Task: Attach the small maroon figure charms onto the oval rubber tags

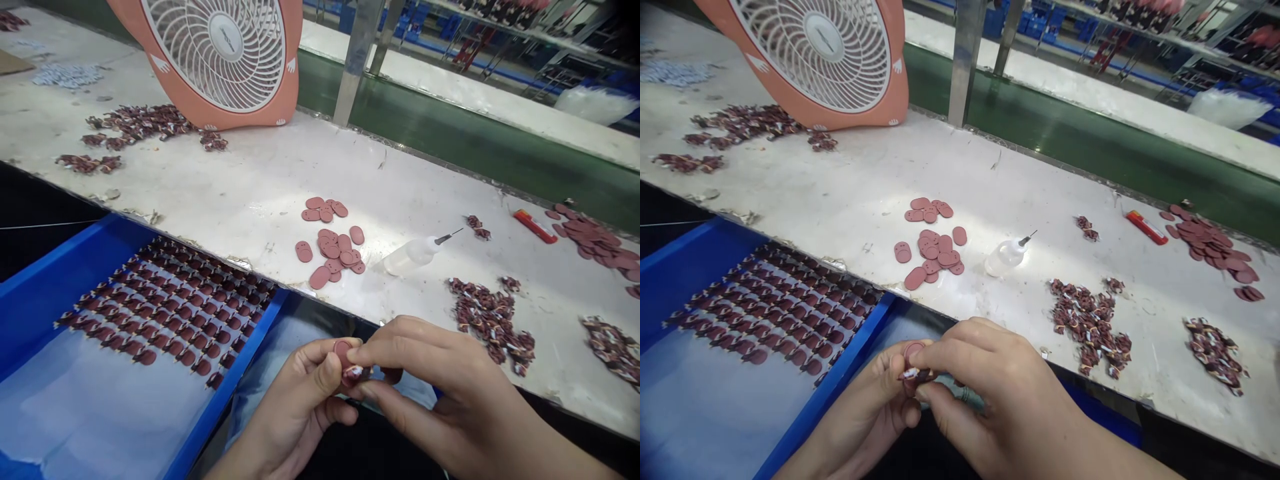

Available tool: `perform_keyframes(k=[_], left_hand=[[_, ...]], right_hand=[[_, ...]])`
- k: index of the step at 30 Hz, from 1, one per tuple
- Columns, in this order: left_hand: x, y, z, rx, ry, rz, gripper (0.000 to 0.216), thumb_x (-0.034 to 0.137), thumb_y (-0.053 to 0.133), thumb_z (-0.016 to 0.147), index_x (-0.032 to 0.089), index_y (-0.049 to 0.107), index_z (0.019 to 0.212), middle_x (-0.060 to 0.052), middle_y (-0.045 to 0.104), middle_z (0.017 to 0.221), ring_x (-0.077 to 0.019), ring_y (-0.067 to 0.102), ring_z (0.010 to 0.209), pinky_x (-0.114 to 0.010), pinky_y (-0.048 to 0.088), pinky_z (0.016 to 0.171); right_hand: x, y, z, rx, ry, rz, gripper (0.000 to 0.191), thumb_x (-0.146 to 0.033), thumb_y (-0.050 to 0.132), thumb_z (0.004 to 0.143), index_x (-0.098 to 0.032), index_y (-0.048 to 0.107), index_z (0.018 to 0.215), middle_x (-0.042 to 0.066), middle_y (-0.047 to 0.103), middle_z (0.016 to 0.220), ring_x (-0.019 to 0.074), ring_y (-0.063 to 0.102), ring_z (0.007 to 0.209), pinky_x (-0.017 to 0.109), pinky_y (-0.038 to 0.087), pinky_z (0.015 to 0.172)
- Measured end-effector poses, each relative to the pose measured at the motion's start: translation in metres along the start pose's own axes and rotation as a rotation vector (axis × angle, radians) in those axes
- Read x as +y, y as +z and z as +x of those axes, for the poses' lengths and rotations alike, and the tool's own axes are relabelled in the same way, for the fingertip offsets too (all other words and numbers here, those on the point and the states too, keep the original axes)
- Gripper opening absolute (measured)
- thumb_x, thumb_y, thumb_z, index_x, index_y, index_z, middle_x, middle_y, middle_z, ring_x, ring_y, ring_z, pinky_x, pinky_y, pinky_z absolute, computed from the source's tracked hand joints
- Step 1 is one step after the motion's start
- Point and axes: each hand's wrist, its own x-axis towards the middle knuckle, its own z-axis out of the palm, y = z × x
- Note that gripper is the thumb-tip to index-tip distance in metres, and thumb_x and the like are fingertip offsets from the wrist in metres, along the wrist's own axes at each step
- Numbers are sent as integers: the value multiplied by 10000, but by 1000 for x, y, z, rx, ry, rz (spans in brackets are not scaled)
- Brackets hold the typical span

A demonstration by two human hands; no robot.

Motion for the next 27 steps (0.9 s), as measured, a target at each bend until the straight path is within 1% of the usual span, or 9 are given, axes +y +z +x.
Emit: perform_keyframes(k=[4,8,11,14,18,20,23,25,27], left_hand=[[2,-3,2,23,-28,-85,206,345,796,727,163,763,817,3,683,722,-68,641,615,-125,530,481],[4,-6,3,51,-44,-150,191,358,793,717,170,755,725,-9,731,727,-67,658,585,-133,547,449],[6,-3,1,81,-50,-172,220,362,826,664,162,757,725,-6,737,688,-67,657,551,-140,554,435],[8,3,-1,99,-28,-174,243,361,847,628,154,759,720,5,725,639,-68,655,540,-134,546,418],[12,12,-4,107,-35,-114,301,390,837,635,140,767,787,-23,756,748,-66,652,569,-132,541,420],[13,13,-5,91,-40,-85,318,410,828,641,143,767,803,-33,758,781,-68,650,584,-137,545,432],[12,13,-5,47,-38,-64,304,428,817,656,157,762,782,-28,738,769,-64,624,573,-142,546,438],[10,11,-3,20,-25,-31,369,484,788,677,141,757,811,-48,726,801,-65,606,576,-138,533,421],[7,8,-2,20,-12,19,505,570,746,683,132,745,935,-75,711,861,-87,617,620,-145,528,418]], right_hand=[[4,-1,-1,58,-6,5,364,-85,623,853,-201,604,1198,12,640,967,100,612,851,177,509,759],[13,2,-2,42,73,41,273,-174,581,945,-325,610,1172,-20,627,916,107,608,805,223,505,703],[17,6,-1,35,117,98,248,-235,594,950,-374,614,1154,-35,636,898,117,613,764,242,501,668],[16,10,1,29,138,149,246,-256,625,924,-347,639,1152,-20,640,877,128,612,735,241,484,616],[12,12,1,46,118,170,219,-215,627,905,-273,675,1111,1,646,835,129,593,695,231,454,570],[10,11,1,58,104,170,214,-175,613,902,-253,682,1089,2,650,814,125,591,691,221,442,559],[8,10,0,73,101,181,185,-139,620,886,-235,690,1028,-6,650,769,115,590,673,203,437,545],[8,11,-1,85,83,180,167,-134,617,886,-232,679,1006,-15,653,744,112,599,670,189,445,537],[11,14,-3,133,22,130,158,-136,606,897,-234,660,1008,-21,648,734,107,601,648,181,457,527]])
